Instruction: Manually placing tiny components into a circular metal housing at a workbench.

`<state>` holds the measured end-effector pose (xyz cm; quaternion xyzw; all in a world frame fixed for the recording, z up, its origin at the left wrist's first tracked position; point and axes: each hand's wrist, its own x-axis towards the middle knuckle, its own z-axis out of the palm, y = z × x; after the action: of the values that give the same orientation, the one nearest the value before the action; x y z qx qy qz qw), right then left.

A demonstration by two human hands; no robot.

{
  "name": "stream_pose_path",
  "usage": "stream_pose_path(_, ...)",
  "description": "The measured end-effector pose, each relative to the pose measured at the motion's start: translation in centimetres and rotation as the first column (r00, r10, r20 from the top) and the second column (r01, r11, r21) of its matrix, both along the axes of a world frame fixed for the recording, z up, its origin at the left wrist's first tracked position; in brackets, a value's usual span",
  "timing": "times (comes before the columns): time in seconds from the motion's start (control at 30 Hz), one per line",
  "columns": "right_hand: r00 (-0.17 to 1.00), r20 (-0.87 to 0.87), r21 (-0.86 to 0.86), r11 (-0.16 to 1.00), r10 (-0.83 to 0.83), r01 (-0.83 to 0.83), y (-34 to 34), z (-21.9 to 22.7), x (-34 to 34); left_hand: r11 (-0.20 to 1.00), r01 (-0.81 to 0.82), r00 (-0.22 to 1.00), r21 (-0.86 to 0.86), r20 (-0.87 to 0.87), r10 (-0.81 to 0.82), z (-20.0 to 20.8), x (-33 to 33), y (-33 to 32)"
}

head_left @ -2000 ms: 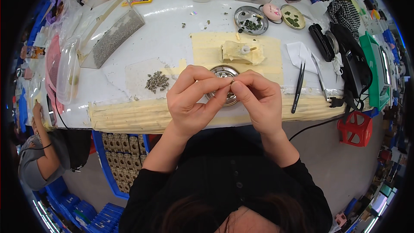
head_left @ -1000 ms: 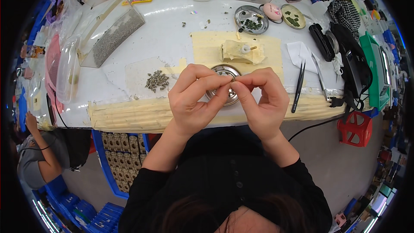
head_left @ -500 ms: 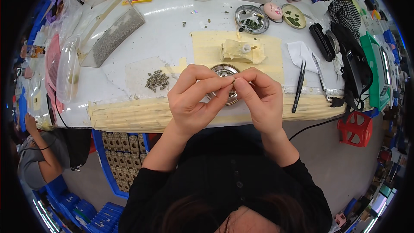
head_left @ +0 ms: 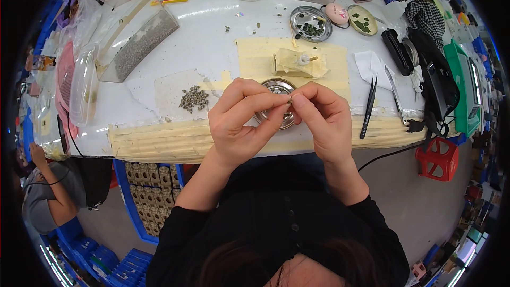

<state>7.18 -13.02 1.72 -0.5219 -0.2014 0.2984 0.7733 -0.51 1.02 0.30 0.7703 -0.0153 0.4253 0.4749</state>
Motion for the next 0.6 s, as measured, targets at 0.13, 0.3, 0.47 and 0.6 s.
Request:
stream_pose_path(0.13,0.965,0.244,-0.099,0.987,-0.098,0.125,0.09,-0.04,-0.04,0.999,-0.034,0.999,0.035,-0.020,0.034,0.18,0.02,-0.21)
stream_pose_path(0.3,0.839,0.522,-0.118,0.961,-0.153,0.249,0.28,-0.28,0.23,0.998,-0.041,0.999,0.045,-0.024,0.042,0.10,0.02,-0.18)
stream_pose_path(0.47,0.756,0.633,-0.106,0.948,-0.167,0.299,0.29,-0.17,0.50,0.998,-0.031,0.998,0.052,-0.044,0.033,0.36,-0.01,-0.18)
stream_pose_path(0.6,0.733,0.657,-0.098,0.944,-0.176,0.314,0.28,-0.02,0.54,0.999,-0.012,0.999,0.041,-0.052,0.014,0.15,-0.10,-0.11)
